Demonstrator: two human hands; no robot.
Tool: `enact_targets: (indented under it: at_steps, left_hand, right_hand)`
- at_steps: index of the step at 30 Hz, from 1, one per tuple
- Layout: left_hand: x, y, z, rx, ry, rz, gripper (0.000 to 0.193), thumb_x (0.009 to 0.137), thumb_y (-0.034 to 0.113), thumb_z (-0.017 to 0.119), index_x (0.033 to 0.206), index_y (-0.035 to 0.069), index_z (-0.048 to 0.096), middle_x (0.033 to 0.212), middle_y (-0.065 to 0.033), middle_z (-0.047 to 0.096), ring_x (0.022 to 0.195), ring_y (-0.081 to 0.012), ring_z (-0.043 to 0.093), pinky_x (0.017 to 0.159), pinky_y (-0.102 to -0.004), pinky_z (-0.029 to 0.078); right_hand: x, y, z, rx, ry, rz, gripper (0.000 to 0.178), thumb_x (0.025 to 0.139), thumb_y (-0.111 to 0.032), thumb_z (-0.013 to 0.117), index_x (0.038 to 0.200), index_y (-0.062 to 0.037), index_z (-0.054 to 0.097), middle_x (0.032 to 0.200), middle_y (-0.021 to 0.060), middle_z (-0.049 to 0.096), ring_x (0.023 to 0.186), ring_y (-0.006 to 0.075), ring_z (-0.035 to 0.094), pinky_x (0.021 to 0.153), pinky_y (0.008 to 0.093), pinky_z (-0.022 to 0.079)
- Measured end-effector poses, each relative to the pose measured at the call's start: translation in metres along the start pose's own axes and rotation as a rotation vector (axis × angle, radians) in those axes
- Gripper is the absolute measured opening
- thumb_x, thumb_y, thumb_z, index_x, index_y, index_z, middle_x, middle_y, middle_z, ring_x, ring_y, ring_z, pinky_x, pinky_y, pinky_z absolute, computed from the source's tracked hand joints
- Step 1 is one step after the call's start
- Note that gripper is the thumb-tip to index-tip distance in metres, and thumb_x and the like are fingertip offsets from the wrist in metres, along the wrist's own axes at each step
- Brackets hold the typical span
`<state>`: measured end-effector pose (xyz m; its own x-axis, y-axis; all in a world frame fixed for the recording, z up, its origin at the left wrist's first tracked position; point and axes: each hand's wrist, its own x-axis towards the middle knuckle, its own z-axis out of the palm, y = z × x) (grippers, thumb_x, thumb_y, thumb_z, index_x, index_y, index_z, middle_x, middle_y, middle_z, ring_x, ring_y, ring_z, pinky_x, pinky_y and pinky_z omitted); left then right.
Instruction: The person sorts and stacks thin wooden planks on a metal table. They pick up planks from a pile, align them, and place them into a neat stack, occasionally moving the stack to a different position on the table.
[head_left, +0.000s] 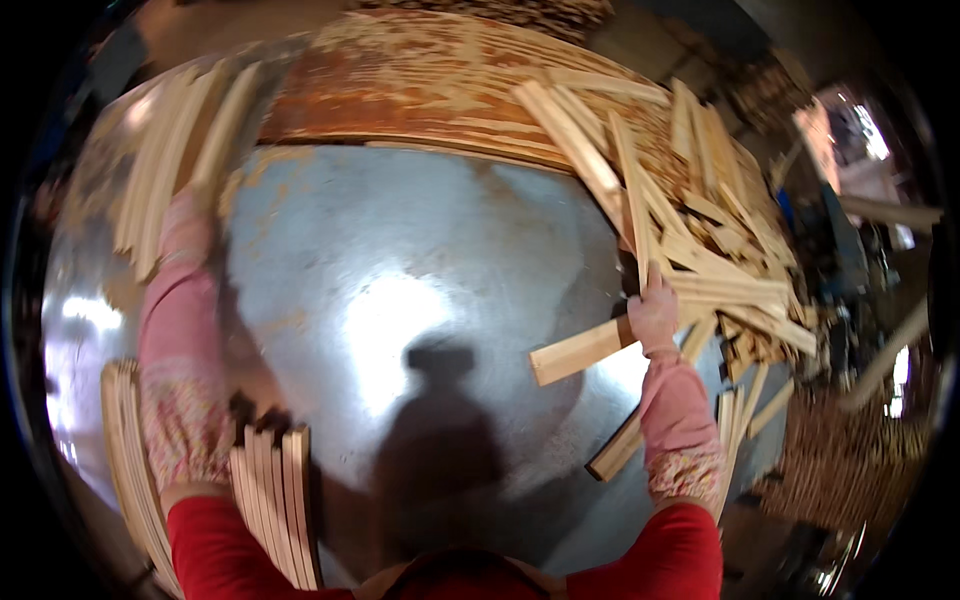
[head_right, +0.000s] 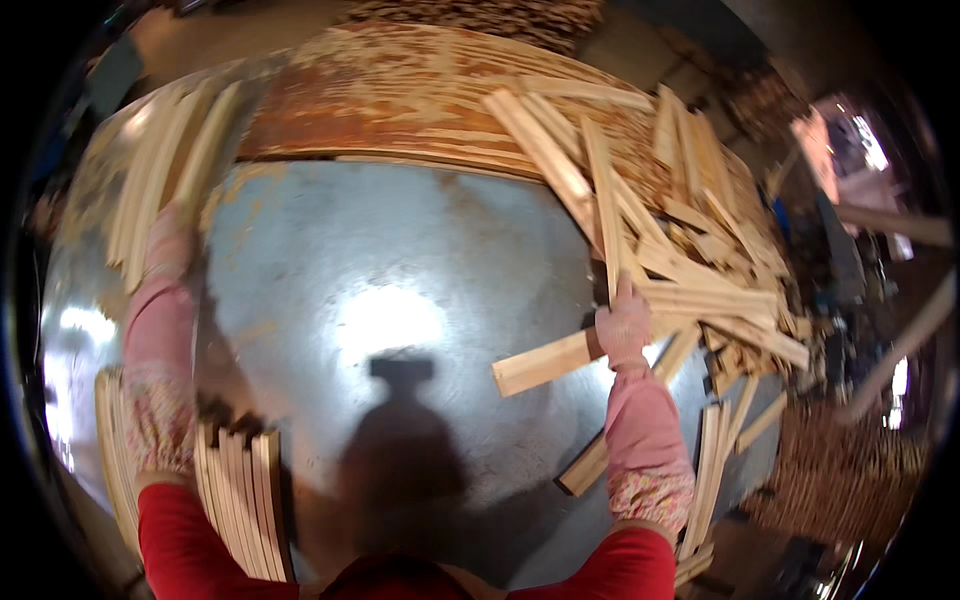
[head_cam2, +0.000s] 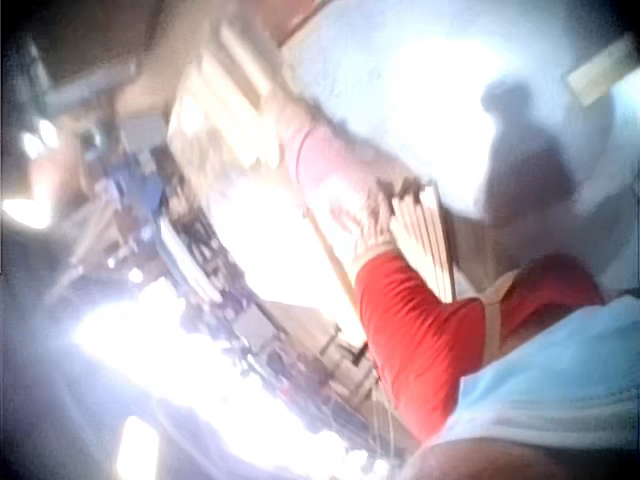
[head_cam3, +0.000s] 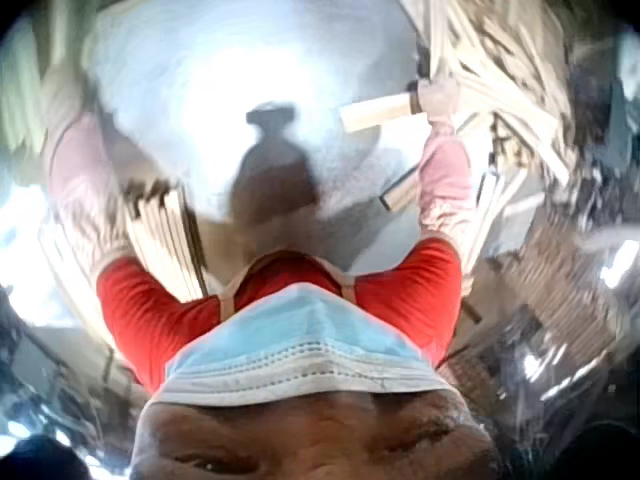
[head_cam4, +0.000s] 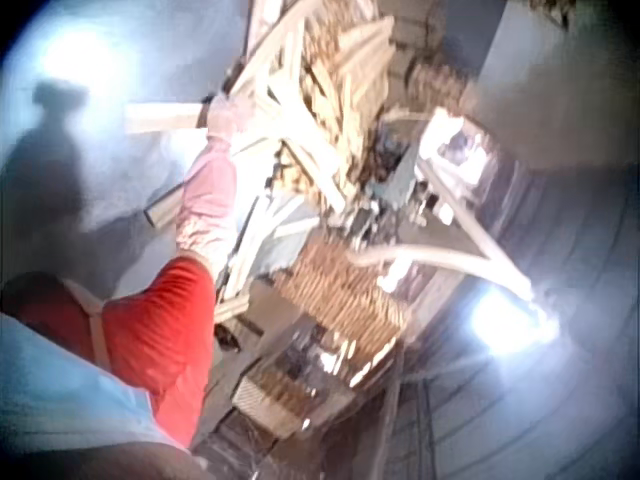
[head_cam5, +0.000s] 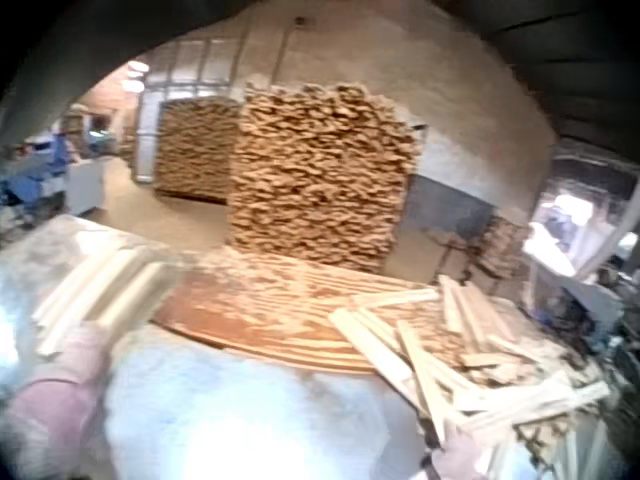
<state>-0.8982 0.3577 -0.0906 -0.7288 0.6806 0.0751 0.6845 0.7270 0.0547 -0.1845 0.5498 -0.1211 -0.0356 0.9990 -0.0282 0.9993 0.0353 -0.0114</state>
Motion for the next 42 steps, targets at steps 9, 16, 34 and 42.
enact_targets:
  at_steps: [9,16,34,42]
  left_hand:
    - [-0.004,-0.119,0.039,0.419,-0.049,-0.112,0.062,0.099,0.029,0.07,0.157,0.023,0.05,0.167,-0.0132,0.044,0.147,-0.0371,0.049,0.115,-0.0459,0.05]
    - [-0.099,-0.049,-0.011,0.103,-0.073,0.147,0.076,0.092,0.032,0.077,0.16,0.013,0.047,0.165,-0.0194,0.043,0.15,-0.0381,0.045,0.125,-0.0432,0.039]
    - [-0.569,0.13,-0.058,-1.4,-0.811,-0.208,0.04,0.096,0.03,0.078,0.117,-0.003,0.07,0.105,-0.0123,0.076,0.091,-0.0236,0.072,0.08,-0.0365,0.058]
    - [-0.642,-0.112,-0.032,0.334,-0.164,-0.094,0.094,0.091,0.042,0.079,0.168,0.016,0.032,0.172,-0.0225,0.031,0.16,-0.0412,0.025,0.133,-0.0585,0.011]
  right_hand:
    - [0.038,0.013,-0.099,-0.287,-0.27,-0.006,0.065,0.094,-0.01,0.062,0.156,-0.0123,0.04,0.122,0.0299,0.072,0.117,0.0475,0.069,0.094,0.0551,0.055]
    - [-0.102,0.083,-0.174,-0.398,-0.448,-0.319,0.075,0.09,-0.01,0.061,0.16,-0.0147,0.034,0.123,0.0274,0.071,0.103,0.0501,0.072,0.085,0.0552,0.058]
    - [-0.39,0.011,-0.053,0.899,-0.439,-0.258,0.046,0.106,-0.036,0.064,0.143,-0.0087,0.067,0.134,0.0205,0.073,0.122,0.0317,0.071,0.103,0.0405,0.056]
    - [-0.142,0.064,0.048,1.213,-0.033,0.582,0.042,0.095,-0.035,0.075,0.106,0.0035,0.063,0.097,0.0175,0.073,0.075,0.0251,0.07,0.064,0.0394,0.055]
